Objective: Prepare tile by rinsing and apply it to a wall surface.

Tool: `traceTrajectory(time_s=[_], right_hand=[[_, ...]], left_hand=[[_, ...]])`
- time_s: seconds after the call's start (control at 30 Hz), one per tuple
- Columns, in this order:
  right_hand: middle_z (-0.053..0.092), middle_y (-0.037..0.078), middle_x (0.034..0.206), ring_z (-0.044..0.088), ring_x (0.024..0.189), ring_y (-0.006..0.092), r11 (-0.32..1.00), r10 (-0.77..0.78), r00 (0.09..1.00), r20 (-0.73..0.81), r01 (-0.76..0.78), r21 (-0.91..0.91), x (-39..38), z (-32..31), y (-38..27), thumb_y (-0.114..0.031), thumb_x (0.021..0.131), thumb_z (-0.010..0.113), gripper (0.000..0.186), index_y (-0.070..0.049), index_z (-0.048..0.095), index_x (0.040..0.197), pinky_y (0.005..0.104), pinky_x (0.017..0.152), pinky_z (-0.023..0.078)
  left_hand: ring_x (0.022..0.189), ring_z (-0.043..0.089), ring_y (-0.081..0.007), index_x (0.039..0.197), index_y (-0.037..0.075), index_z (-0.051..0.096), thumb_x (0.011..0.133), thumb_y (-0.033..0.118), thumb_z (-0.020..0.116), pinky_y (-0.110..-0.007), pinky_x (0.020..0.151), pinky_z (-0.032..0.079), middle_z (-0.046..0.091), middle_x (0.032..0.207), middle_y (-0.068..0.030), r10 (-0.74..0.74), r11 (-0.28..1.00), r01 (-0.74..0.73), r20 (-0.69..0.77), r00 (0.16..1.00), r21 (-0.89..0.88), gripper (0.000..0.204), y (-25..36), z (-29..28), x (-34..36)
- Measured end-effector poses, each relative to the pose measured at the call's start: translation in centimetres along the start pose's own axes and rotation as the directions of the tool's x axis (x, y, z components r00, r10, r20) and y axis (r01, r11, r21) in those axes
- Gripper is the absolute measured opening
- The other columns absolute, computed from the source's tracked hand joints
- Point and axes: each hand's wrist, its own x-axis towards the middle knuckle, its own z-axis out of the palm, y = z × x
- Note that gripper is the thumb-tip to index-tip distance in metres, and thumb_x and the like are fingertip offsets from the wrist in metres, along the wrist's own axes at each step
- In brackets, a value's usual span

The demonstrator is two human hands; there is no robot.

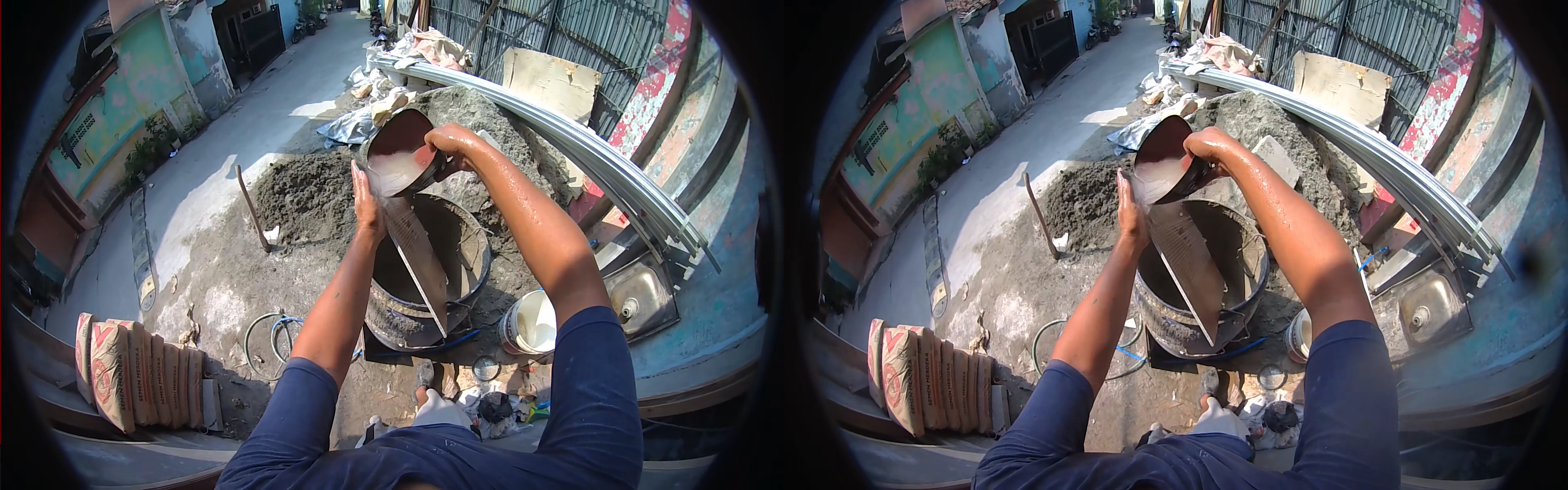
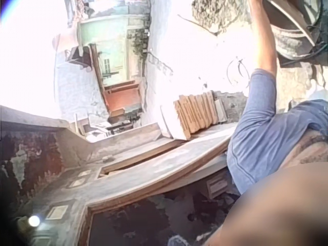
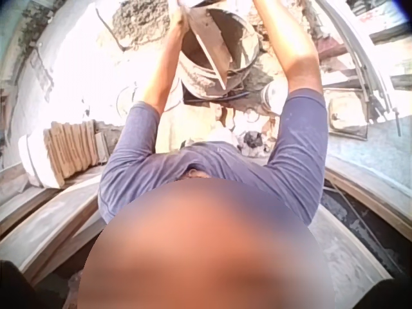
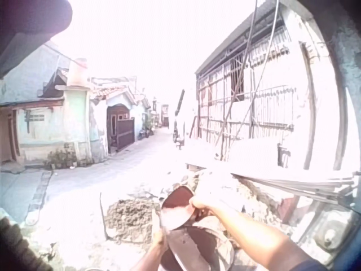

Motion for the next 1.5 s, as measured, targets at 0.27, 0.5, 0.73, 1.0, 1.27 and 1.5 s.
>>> traceTrajectory(time_s=[0.27, 0.5, 0.73, 1.0, 1.27, 1.5], right_hand=[[0.043, 0.006, 0.060, 0.045, 0.046, 0.0191, 0.996, -0.064, 0.997, -0.050, 0.060, -0.073, 1.9, -1.4, -2.6, -0.010, 0.067, 0.053, 0.012, 0.000, 0.049, 0.069, 0.0430, 0.047, 0.055], [0.043, 0.009, 0.065, 0.056, 0.056, 0.0254, 0.997, -0.073, 0.995, 0.067, 0.071, 0.037, 1.3, -1.5, -3.4, -0.009, 0.069, 0.052, 0.014, 0.003, 0.048, 0.077, 0.0506, 0.056, 0.056], [0.062, 0.017, 0.070, 0.058, 0.058, 0.0218, 0.986, -0.130, 0.991, -0.037, 0.125, -0.111, 3.8, -1.8, 1.0, -0.013, 0.060, 0.056, 0.022, 0.004, 0.062, 0.072, 0.0405, 0.050, 0.045], [0.063, 0.018, 0.074, 0.060, 0.059, 0.0245, 0.985, -0.136, 0.990, -0.033, 0.132, -0.111, 2.8, -1.2, -0.4, -0.012, 0.064, 0.055, 0.026, 0.011, 0.059, 0.075, 0.0399, 0.052, 0.051], [0.060, 0.016, 0.085, 0.062, 0.068, 0.0258, 0.976, -0.198, 0.978, -0.062, 0.191, -0.106, -1.5, -0.8, -2.9, -0.019, 0.068, 0.059, 0.039, 0.007, 0.053, 0.097, 0.0429, 0.057, 0.054], [0.061, 0.013, 0.075, 0.058, 0.054, 0.0165, 0.889, -0.371, 0.903, -0.219, 0.277, -0.364, -0.7, 0.3, 1.5, -0.019, 0.063, 0.062, 0.051, 0.004, 0.051, 0.107, 0.0290, 0.041, 0.045]], left_hand=[[0.109, 0.049, -0.0290, 0.130, 0.009, 0.040, 0.089, 0.059, 0.026, -0.043, 0.092, 0.040, 0.048, 0.125, -0.0115, -0.367, 0.869, 0.392, 0.137, 0.920, -0.301, 0.066, 0.5, 0.0, 4.4], [0.088, 0.060, -0.0271, 0.112, 0.010, 0.054, 0.092, 0.044, 0.037, -0.043, 0.074, 0.051, 0.060, 0.105, -0.0102, -0.440, 0.859, 0.424, 0.009, 0.898, -0.287, 0.044, -0.2, -0.8, 5.3], [0.069, 0.063, -0.0267, 0.100, 0.003, 0.058, 0.086, 0.030, 0.055, -0.040, 0.057, 0.054, 0.062, 0.086, -0.0119, -0.395, 0.890, 0.364, -0.064, 0.917, -0.276, 0.031, -0.7, -0.5, 4.6], [0.070, 0.062, -0.0185, 0.094, 0.001, 0.061, 0.089, 0.034, 0.050, -0.029, 0.061, 0.051, 0.062, 0.083, -0.0074, -0.241, 0.971, 0.229, -0.283, 0.929, -0.074, 0.034, -2.3, -0.5, 3.7], [0.116, 0.043, -0.0202, 0.132, 0.003, 0.036, 0.091, 0.046, 0.042, -0.033, 0.098, 0.032, 0.042, 0.131, -0.0091, -0.096, 0.988, 0.101, 0.045, 0.994, -0.120, 0.059, -3.3, -0.1, 0.1], [0.101, 0.049, -0.0171, 0.120, 0.005, 0.046, 0.091, 0.031, 0.045, -0.031, 0.091, 0.036, 0.052, 0.110, -0.0071, -0.091, 0.994, 0.095, 0.065, 0.994, -0.055, 0.038, -3.5, 0.7, -1.0]])
